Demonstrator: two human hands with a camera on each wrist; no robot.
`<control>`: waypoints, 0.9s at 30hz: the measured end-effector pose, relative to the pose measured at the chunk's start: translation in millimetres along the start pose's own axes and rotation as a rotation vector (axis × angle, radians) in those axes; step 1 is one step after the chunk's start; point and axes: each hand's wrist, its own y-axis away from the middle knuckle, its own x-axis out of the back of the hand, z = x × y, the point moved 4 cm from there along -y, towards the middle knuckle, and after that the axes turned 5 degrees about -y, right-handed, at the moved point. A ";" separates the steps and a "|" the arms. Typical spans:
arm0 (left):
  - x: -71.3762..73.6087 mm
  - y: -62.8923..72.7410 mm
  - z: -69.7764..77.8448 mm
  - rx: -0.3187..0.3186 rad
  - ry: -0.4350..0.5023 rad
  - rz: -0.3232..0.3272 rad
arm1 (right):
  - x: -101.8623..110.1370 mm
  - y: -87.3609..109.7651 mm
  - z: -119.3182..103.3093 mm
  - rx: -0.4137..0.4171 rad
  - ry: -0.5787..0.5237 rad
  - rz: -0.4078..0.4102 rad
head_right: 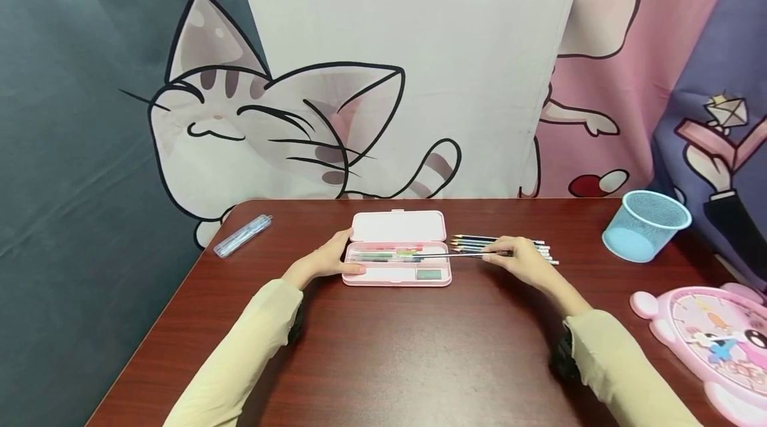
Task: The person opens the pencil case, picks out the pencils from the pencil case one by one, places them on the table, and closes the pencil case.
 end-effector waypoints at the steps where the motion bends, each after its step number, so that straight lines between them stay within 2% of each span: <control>1: 0.0 0.2 0.2 0.000 0.003 -0.001 | 3.5 3.3 3.5 -0.006 0.007 0.008; 9: -0.2 0.5 0.3 -0.012 0.001 -0.003 | 33.6 27.7 28.2 -0.069 0.034 0.058; 14: 0.7 0.3 -0.7 -0.022 -0.005 0.005 | 47.8 37.3 35.0 -0.059 0.056 0.096; 27: 0.1 0.5 0.2 -0.018 -0.003 0.002 | 50.8 44.6 42.4 0.012 0.176 0.150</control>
